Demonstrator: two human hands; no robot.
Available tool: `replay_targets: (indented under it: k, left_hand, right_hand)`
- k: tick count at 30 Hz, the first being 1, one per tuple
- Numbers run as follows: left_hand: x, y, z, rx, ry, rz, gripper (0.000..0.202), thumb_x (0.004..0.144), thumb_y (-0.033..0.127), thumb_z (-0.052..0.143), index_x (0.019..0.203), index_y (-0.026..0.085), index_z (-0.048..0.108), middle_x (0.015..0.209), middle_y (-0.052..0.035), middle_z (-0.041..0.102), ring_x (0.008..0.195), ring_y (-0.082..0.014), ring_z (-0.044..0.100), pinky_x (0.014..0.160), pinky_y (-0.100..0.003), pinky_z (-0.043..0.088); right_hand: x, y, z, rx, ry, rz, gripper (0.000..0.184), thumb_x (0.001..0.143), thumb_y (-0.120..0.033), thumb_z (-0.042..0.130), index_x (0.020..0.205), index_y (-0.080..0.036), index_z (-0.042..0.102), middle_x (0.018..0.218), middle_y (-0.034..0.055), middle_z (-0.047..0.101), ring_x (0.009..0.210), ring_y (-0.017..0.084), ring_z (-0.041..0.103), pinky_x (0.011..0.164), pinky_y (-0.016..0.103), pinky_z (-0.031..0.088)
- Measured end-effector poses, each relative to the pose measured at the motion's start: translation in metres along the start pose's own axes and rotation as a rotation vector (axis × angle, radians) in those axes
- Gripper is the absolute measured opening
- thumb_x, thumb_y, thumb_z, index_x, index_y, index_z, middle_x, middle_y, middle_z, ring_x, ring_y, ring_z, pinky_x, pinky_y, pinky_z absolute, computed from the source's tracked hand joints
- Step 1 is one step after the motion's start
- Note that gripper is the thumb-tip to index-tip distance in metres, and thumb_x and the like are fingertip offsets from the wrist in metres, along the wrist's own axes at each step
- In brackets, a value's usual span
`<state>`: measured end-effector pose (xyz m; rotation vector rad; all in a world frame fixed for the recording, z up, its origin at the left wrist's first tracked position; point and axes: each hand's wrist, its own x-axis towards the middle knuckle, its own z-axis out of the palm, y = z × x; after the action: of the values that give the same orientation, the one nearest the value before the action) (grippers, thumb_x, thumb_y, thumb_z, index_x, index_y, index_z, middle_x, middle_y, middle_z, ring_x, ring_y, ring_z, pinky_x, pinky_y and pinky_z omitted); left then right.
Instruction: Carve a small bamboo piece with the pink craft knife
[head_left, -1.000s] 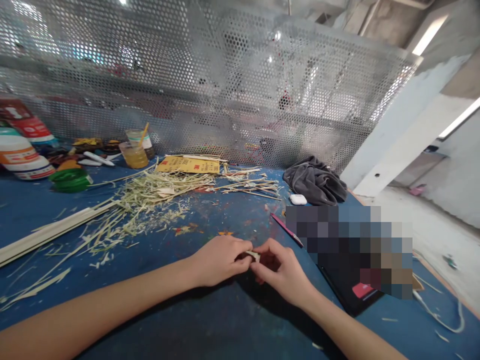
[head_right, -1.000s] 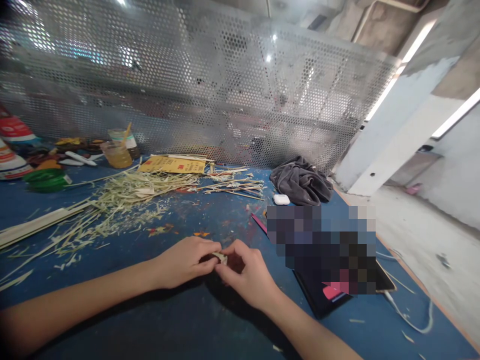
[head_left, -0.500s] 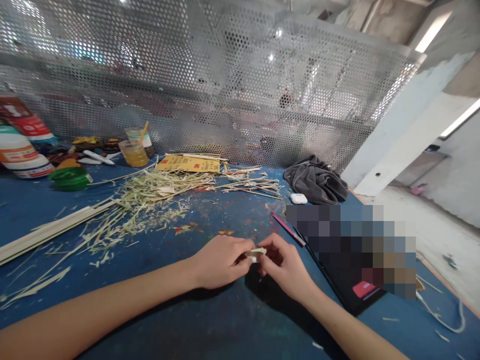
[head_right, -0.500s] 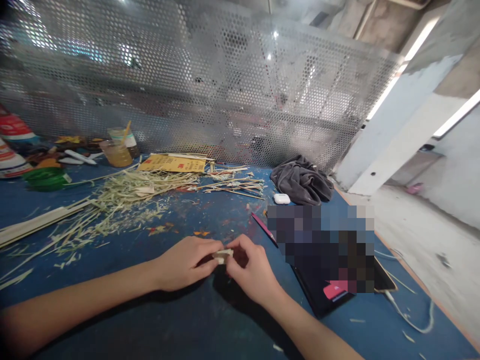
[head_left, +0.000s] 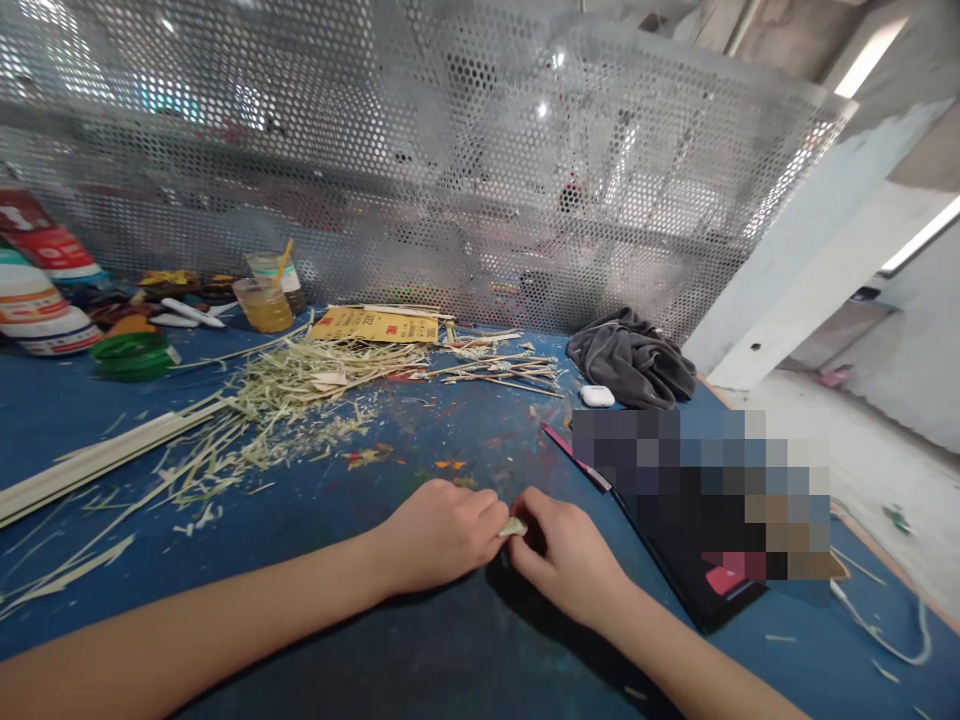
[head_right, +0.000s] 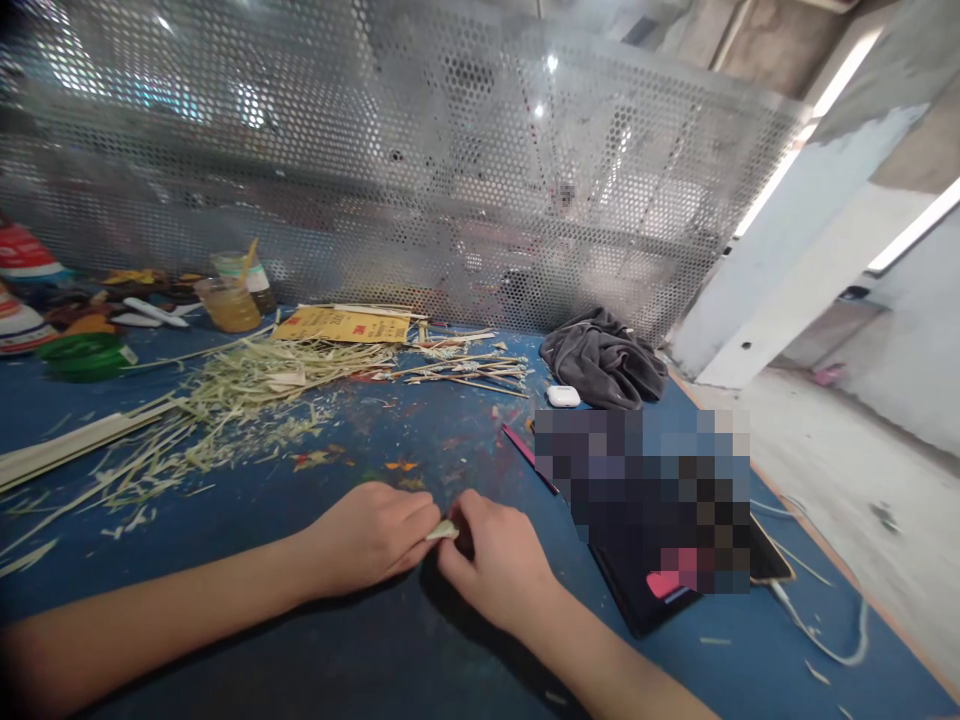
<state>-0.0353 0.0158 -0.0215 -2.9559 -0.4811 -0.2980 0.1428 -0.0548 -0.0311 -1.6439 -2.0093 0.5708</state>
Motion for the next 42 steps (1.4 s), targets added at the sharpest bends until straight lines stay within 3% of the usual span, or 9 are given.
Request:
replay_targets:
  k: [5, 8, 11, 16, 21, 27, 32, 36, 42]
  left_hand:
    - [0.001, -0.003, -0.003, 0.018, 0.030, 0.006, 0.036, 0.102, 0.036, 0.027, 0.081, 0.018, 0.050, 0.069, -0.0028, 0.058, 0.054, -0.0168, 0.057, 0.048, -0.028, 0.035]
    - [0.003, -0.002, -0.010, -0.079, -0.059, -0.049, 0.025, 0.099, 0.033, 0.037, 0.082, 0.019, 0.048, 0.071, -0.0009, 0.060, 0.059, -0.0183, 0.061, 0.050, -0.029, 0.034]
    - [0.005, -0.001, -0.019, -0.218, -0.141, -0.104, 0.021, 0.098, 0.028, 0.037, 0.082, 0.020, 0.048, 0.072, 0.0006, 0.062, 0.064, -0.0193, 0.063, 0.053, -0.030, 0.034]
    - [0.007, -0.001, -0.034, -0.500, -0.116, -0.121, 0.039, 0.103, 0.042, 0.025, 0.087, 0.020, 0.053, 0.080, -0.0004, 0.063, 0.072, -0.0160, 0.061, 0.061, -0.026, 0.037]
    - [0.008, -0.006, -0.047, -0.614, -0.178, -0.084, 0.036, 0.101, 0.042, 0.030, 0.087, 0.020, 0.055, 0.080, 0.0001, 0.060, 0.069, -0.0136, 0.056, 0.062, -0.025, 0.036]
    - [0.008, -0.011, -0.050, -0.396, -0.137, 0.011, 0.022, 0.096, 0.040, 0.044, 0.088, 0.022, 0.056, 0.077, 0.0021, 0.057, 0.064, -0.0132, 0.054, 0.056, -0.027, 0.032]
    - [0.006, -0.004, -0.046, -0.132, -0.109, 0.145, 0.024, 0.097, 0.037, 0.042, 0.082, 0.021, 0.054, 0.073, 0.0001, 0.059, 0.061, -0.0157, 0.055, 0.052, -0.031, 0.028]
    - [0.005, 0.001, -0.046, -0.084, -0.072, 0.187, 0.026, 0.097, 0.034, 0.041, 0.079, 0.020, 0.052, 0.071, -0.0007, 0.060, 0.056, -0.0160, 0.054, 0.050, -0.033, 0.027]
    - [0.002, 0.001, -0.056, -0.101, -0.163, 0.293, 0.019, 0.089, 0.035, 0.056, 0.075, 0.022, 0.055, 0.068, 0.0007, 0.061, 0.053, -0.0163, 0.053, 0.047, -0.034, 0.024]
  right_hand:
    - [-0.001, -0.001, -0.001, -0.123, -0.015, -0.037, 0.014, 0.090, -0.022, 0.034, 0.080, -0.021, 0.043, 0.073, 0.0052, 0.063, 0.063, 0.019, 0.059, 0.057, 0.029, 0.024]
    - [-0.002, -0.001, 0.000, -0.119, 0.004, -0.074, 0.015, 0.092, -0.023, 0.029, 0.083, -0.021, 0.041, 0.075, 0.0067, 0.063, 0.064, 0.020, 0.058, 0.058, 0.029, 0.025]
    - [-0.003, -0.001, 0.000, -0.035, 0.022, -0.083, 0.014, 0.091, -0.025, 0.030, 0.078, -0.023, 0.035, 0.070, 0.0032, 0.058, 0.061, 0.018, 0.053, 0.057, 0.028, 0.025]
    - [-0.006, -0.004, -0.001, 0.208, 0.039, -0.019, 0.022, 0.092, -0.033, 0.036, 0.072, -0.024, 0.033, 0.061, -0.0033, 0.045, 0.054, 0.014, 0.041, 0.053, 0.025, 0.024]
    - [-0.007, -0.006, -0.005, 0.197, 0.007, -0.029, 0.027, 0.092, -0.039, 0.039, 0.070, -0.024, 0.034, 0.057, -0.0045, 0.041, 0.050, 0.013, 0.036, 0.051, 0.025, 0.021]
    - [-0.006, 0.001, -0.012, -0.035, 0.041, -0.243, 0.013, 0.086, -0.031, 0.042, 0.076, -0.024, 0.037, 0.062, -0.0007, 0.053, 0.053, 0.015, 0.047, 0.053, 0.027, 0.020]
    - [-0.007, 0.003, -0.012, -0.188, -0.024, -0.286, 0.014, 0.084, -0.031, 0.046, 0.074, -0.022, 0.044, 0.064, 0.0009, 0.059, 0.053, 0.015, 0.049, 0.053, 0.029, 0.018]
    - [-0.010, -0.001, -0.011, -0.272, -0.066, -0.296, 0.016, 0.085, -0.033, 0.046, 0.077, -0.020, 0.050, 0.068, 0.0032, 0.064, 0.053, 0.015, 0.051, 0.053, 0.030, 0.017]
    - [-0.015, -0.009, -0.007, -0.274, -0.171, -0.388, 0.021, 0.087, -0.033, 0.043, 0.078, -0.018, 0.056, 0.067, 0.0040, 0.067, 0.050, 0.015, 0.054, 0.051, 0.030, 0.024]
